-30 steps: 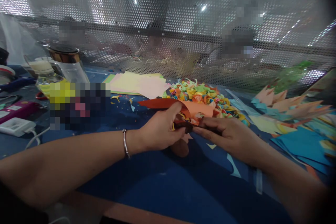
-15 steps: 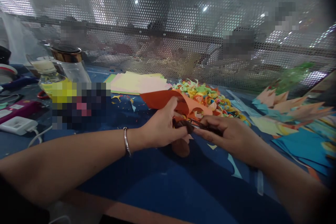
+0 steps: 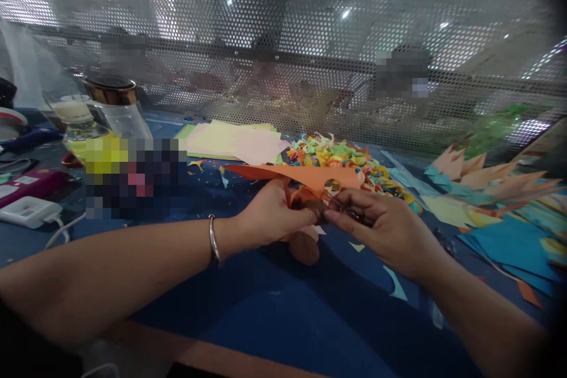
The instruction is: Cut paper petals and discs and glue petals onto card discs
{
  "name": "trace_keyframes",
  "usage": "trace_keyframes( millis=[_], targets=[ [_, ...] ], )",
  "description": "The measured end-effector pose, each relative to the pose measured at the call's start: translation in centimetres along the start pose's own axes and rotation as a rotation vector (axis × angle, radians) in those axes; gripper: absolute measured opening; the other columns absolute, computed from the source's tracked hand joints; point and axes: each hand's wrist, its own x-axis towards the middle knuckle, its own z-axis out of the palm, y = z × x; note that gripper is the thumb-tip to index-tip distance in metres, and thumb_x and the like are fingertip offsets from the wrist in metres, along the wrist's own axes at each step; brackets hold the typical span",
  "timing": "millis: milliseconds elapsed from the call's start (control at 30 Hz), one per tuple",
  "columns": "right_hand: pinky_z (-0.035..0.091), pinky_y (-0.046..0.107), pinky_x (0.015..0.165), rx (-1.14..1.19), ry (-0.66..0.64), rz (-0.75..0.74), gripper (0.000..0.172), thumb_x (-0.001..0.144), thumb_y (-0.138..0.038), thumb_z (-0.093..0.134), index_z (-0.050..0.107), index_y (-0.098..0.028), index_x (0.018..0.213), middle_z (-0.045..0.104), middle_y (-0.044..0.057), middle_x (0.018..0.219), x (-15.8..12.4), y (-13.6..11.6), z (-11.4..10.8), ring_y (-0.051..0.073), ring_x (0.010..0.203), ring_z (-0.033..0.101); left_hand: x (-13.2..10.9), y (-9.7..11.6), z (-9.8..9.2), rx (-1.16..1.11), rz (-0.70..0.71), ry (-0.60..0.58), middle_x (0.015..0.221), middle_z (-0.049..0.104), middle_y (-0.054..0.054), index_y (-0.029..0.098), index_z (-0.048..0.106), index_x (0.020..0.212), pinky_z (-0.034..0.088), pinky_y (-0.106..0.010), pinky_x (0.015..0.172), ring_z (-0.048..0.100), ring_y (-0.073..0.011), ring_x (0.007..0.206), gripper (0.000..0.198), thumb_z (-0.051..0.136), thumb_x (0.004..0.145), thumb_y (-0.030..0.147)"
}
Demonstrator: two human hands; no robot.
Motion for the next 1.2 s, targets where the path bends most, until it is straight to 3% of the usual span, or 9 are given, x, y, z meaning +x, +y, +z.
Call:
trace_keyframes(
  millis=[133,367,667,867,1033,1200],
  targets=[
    [0.043,0.025,0.05,0.028,0.066,-0.014,0.04,0.088,-0.057,0.065,0.062,-0.02,0.074,0.055,0.0,0.066,0.1,-0.3,-0.2,0.013,0.058,0.05,-0.3,-0.5,0.5,-0.234,-0.067,0.103,0.083,0.072,-0.004,0.014,0.071,0.079,0.05,-0.026,0.076,0.066,-0.0134,0.08,0.03,0.091,0.062,0.028],
    [0.047,0.027,0.056,0.078,-0.04,0.014,0.049,0.091,-0.067,0.057,0.067,-0.02,0.084,0.066,0.004,0.073,0.3,-0.5,-0.3,0.016,0.064,0.059,-0.3,-0.5,0.1,-0.179,-0.037,0.169,0.079,0.068,0.0,0.014,0.067,0.079,0.045,-0.023,0.064,0.061,-0.01,0.072,0.031,0.09,0.067,0.031],
    [0.036,0.026,0.047,-0.018,-0.049,0.012,0.057,0.093,-0.073,0.047,0.063,-0.021,0.076,0.05,-0.001,0.06,0.2,-0.3,-0.6,0.012,0.05,0.043,-0.6,0.0,0.1,-0.127,-0.08,0.095,0.079,0.068,0.0,0.014,0.066,0.082,0.049,-0.024,0.066,0.064,-0.0107,0.074,0.02,0.082,0.077,0.026],
    [0.031,0.025,0.045,-0.029,-0.063,0.016,0.058,0.094,-0.072,0.047,0.056,-0.021,0.069,0.04,-0.003,0.058,0.0,-0.3,-0.6,0.011,0.049,0.037,-0.7,-0.1,0.2,-0.102,-0.117,0.062,0.08,0.07,-0.002,0.012,0.069,0.084,0.049,-0.022,0.066,0.064,-0.0109,0.074,0.027,0.088,0.072,0.028],
    [0.03,0.025,0.045,0.007,-0.082,0.025,0.057,0.095,-0.07,0.047,0.055,-0.021,0.069,0.039,-0.004,0.057,0.0,0.1,-0.7,0.01,0.049,0.035,-0.8,0.1,0.3,-0.082,-0.09,0.03,0.076,0.067,0.0,0.013,0.068,0.077,0.047,-0.021,0.065,0.06,-0.009,0.07,0.022,0.086,0.073,0.025],
    [0.03,0.025,0.045,0.012,-0.079,-0.011,0.055,0.097,-0.068,0.048,0.057,-0.021,0.07,0.043,-0.003,0.06,-0.1,0.2,-0.8,0.011,0.05,0.037,-0.8,0.3,0.4,-0.067,-0.08,0.013,0.074,0.065,0.0,0.014,0.066,0.074,0.047,-0.021,0.061,0.058,-0.0093,0.067,0.03,0.091,0.065,0.029]
  ],
)
